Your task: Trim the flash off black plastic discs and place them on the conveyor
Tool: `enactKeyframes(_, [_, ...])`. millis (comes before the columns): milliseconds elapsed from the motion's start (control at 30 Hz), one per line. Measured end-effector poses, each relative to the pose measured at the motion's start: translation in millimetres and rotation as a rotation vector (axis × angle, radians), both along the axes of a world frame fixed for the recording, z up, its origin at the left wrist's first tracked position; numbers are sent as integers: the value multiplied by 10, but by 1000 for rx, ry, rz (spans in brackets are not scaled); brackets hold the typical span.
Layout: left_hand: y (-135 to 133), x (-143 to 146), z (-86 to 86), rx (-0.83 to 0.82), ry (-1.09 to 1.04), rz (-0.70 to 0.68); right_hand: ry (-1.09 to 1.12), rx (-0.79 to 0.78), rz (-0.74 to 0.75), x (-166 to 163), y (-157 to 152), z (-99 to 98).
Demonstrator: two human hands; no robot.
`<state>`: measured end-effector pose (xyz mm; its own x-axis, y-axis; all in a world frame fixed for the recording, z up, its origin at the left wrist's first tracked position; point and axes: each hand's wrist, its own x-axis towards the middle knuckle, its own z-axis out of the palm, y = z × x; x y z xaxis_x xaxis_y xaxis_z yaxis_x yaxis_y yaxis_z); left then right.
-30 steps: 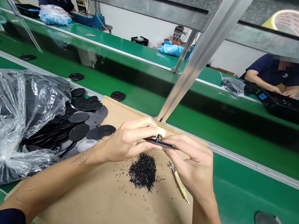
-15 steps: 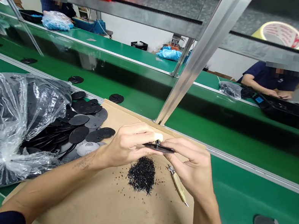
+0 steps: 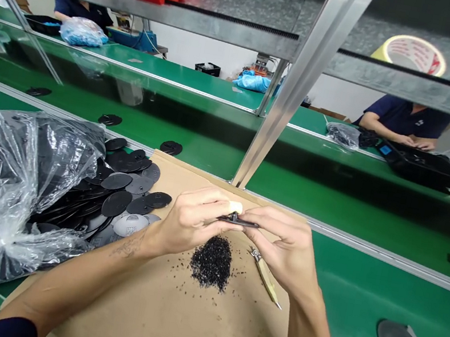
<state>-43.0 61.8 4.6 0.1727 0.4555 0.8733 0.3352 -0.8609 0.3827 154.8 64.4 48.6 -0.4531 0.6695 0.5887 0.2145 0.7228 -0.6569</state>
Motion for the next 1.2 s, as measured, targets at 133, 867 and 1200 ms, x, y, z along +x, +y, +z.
enactKeyframes(133, [12, -13, 31, -96, -44, -126, 38, -23, 34, 23, 13, 5])
enactKeyframes(867, [55, -79, 169, -805, -322, -571, 157, -122, 115, -14, 41, 3])
enactKeyframes(1200, [-65, -119, 159, -847, -168, -497, 158, -200, 149, 53, -69, -17])
